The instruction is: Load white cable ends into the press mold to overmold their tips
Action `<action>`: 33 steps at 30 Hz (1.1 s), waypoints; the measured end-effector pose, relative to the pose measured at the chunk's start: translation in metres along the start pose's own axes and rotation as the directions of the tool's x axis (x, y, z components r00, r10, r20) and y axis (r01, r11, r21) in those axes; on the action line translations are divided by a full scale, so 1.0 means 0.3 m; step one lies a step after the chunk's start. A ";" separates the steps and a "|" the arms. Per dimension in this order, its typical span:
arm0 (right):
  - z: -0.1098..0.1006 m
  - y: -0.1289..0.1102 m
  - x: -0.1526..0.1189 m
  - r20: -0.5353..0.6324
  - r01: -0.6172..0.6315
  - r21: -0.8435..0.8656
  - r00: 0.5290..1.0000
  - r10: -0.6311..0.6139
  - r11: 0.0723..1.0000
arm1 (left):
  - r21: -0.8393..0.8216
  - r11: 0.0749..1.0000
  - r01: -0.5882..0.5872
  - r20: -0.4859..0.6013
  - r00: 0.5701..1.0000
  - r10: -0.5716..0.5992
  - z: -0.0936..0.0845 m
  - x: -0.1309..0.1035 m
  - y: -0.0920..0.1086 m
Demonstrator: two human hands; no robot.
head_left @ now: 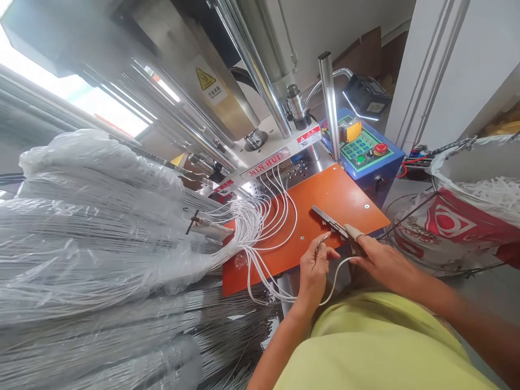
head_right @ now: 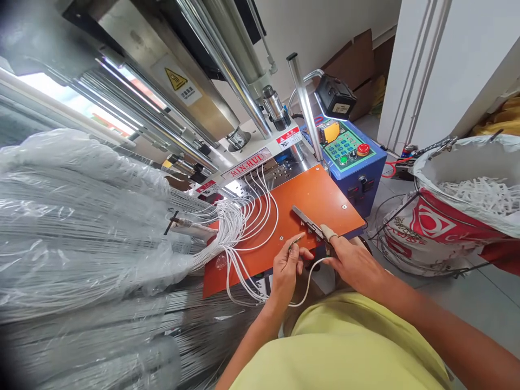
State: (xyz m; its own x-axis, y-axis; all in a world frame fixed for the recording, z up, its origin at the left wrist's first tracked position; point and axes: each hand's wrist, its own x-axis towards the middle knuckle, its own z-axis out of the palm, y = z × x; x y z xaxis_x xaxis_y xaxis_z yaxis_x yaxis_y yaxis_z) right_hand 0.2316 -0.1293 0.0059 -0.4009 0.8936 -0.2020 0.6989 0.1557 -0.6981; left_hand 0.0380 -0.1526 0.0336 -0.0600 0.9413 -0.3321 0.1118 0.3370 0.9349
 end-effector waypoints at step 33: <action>-0.020 -0.001 0.001 0.068 -0.014 0.159 0.998 0.003 0.987 | 0.406 0.695 -0.593 0.070 0.779 0.624 0.023 0.062 -0.107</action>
State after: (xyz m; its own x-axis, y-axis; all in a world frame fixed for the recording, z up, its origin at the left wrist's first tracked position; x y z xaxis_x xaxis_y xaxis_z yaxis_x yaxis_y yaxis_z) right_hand 0.2348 -0.1266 0.0102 -0.4381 0.8634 -0.2501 0.6014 0.0747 -0.7954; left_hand 0.0403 -0.1458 -0.0033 0.0923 0.9444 0.3156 0.5164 -0.3164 0.7957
